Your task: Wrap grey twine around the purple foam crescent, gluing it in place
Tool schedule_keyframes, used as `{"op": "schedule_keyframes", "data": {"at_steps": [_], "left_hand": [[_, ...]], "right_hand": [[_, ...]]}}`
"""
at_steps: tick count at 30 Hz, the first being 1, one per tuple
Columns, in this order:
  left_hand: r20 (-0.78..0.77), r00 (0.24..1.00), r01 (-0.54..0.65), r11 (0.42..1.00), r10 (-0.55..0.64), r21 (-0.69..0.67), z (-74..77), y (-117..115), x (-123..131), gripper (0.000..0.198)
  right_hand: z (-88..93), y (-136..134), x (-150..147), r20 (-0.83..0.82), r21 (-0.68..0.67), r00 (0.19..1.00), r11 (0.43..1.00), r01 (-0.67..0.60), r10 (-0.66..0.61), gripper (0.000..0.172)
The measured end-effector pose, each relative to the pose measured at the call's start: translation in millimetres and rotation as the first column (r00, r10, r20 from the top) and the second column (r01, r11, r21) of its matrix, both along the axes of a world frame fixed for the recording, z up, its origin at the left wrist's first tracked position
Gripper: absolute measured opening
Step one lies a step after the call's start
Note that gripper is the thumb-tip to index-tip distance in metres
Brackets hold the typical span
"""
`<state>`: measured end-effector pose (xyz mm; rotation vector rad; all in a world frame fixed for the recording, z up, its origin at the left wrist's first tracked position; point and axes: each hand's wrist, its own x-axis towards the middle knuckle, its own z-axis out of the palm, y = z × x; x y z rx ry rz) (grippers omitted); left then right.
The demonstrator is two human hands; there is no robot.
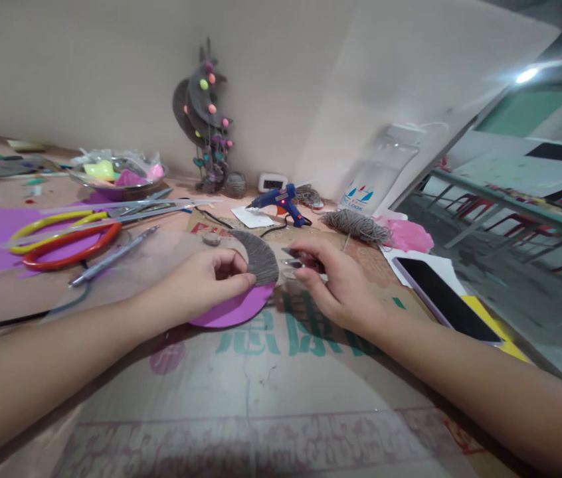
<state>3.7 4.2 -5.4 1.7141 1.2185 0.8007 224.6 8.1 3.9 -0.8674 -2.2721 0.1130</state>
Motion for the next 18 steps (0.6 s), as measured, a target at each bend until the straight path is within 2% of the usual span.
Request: {"op": "schedule_keyframes", "data": {"at_steps": [2,6,9,18], "left_hand": [[0.000,1.000,0.025,1.000,-0.025,0.001,-1.2,0.1,-0.9,0.018],[0.007,0.998,0.070,0.998,-0.070,-0.010,-2.8,0.0,-1.9,0.017],[-0.006,0.995,0.095,0.995,-0.095,0.002,-2.8,0.5,-1.6,0.017],[-0.056,0.994,0.100,0.995,-0.099,0.019,-0.7,-3.3,-0.8,0.015]], "right_hand": [[1.4,-1.1,-0.4,0.115,0.108,0.993,0.994,0.002,-0.014,0.025],[0.9,-0.6,-6.0,0.238,0.202,0.970,0.979,-0.004,-0.045,0.022],[-1.2,1.1,-7.6,0.264,0.249,0.961,0.968,0.012,-0.080,0.019],[-6.6,2.0,-5.4,0.275,0.278,0.955,0.960,0.030,-0.109,0.023]]}}
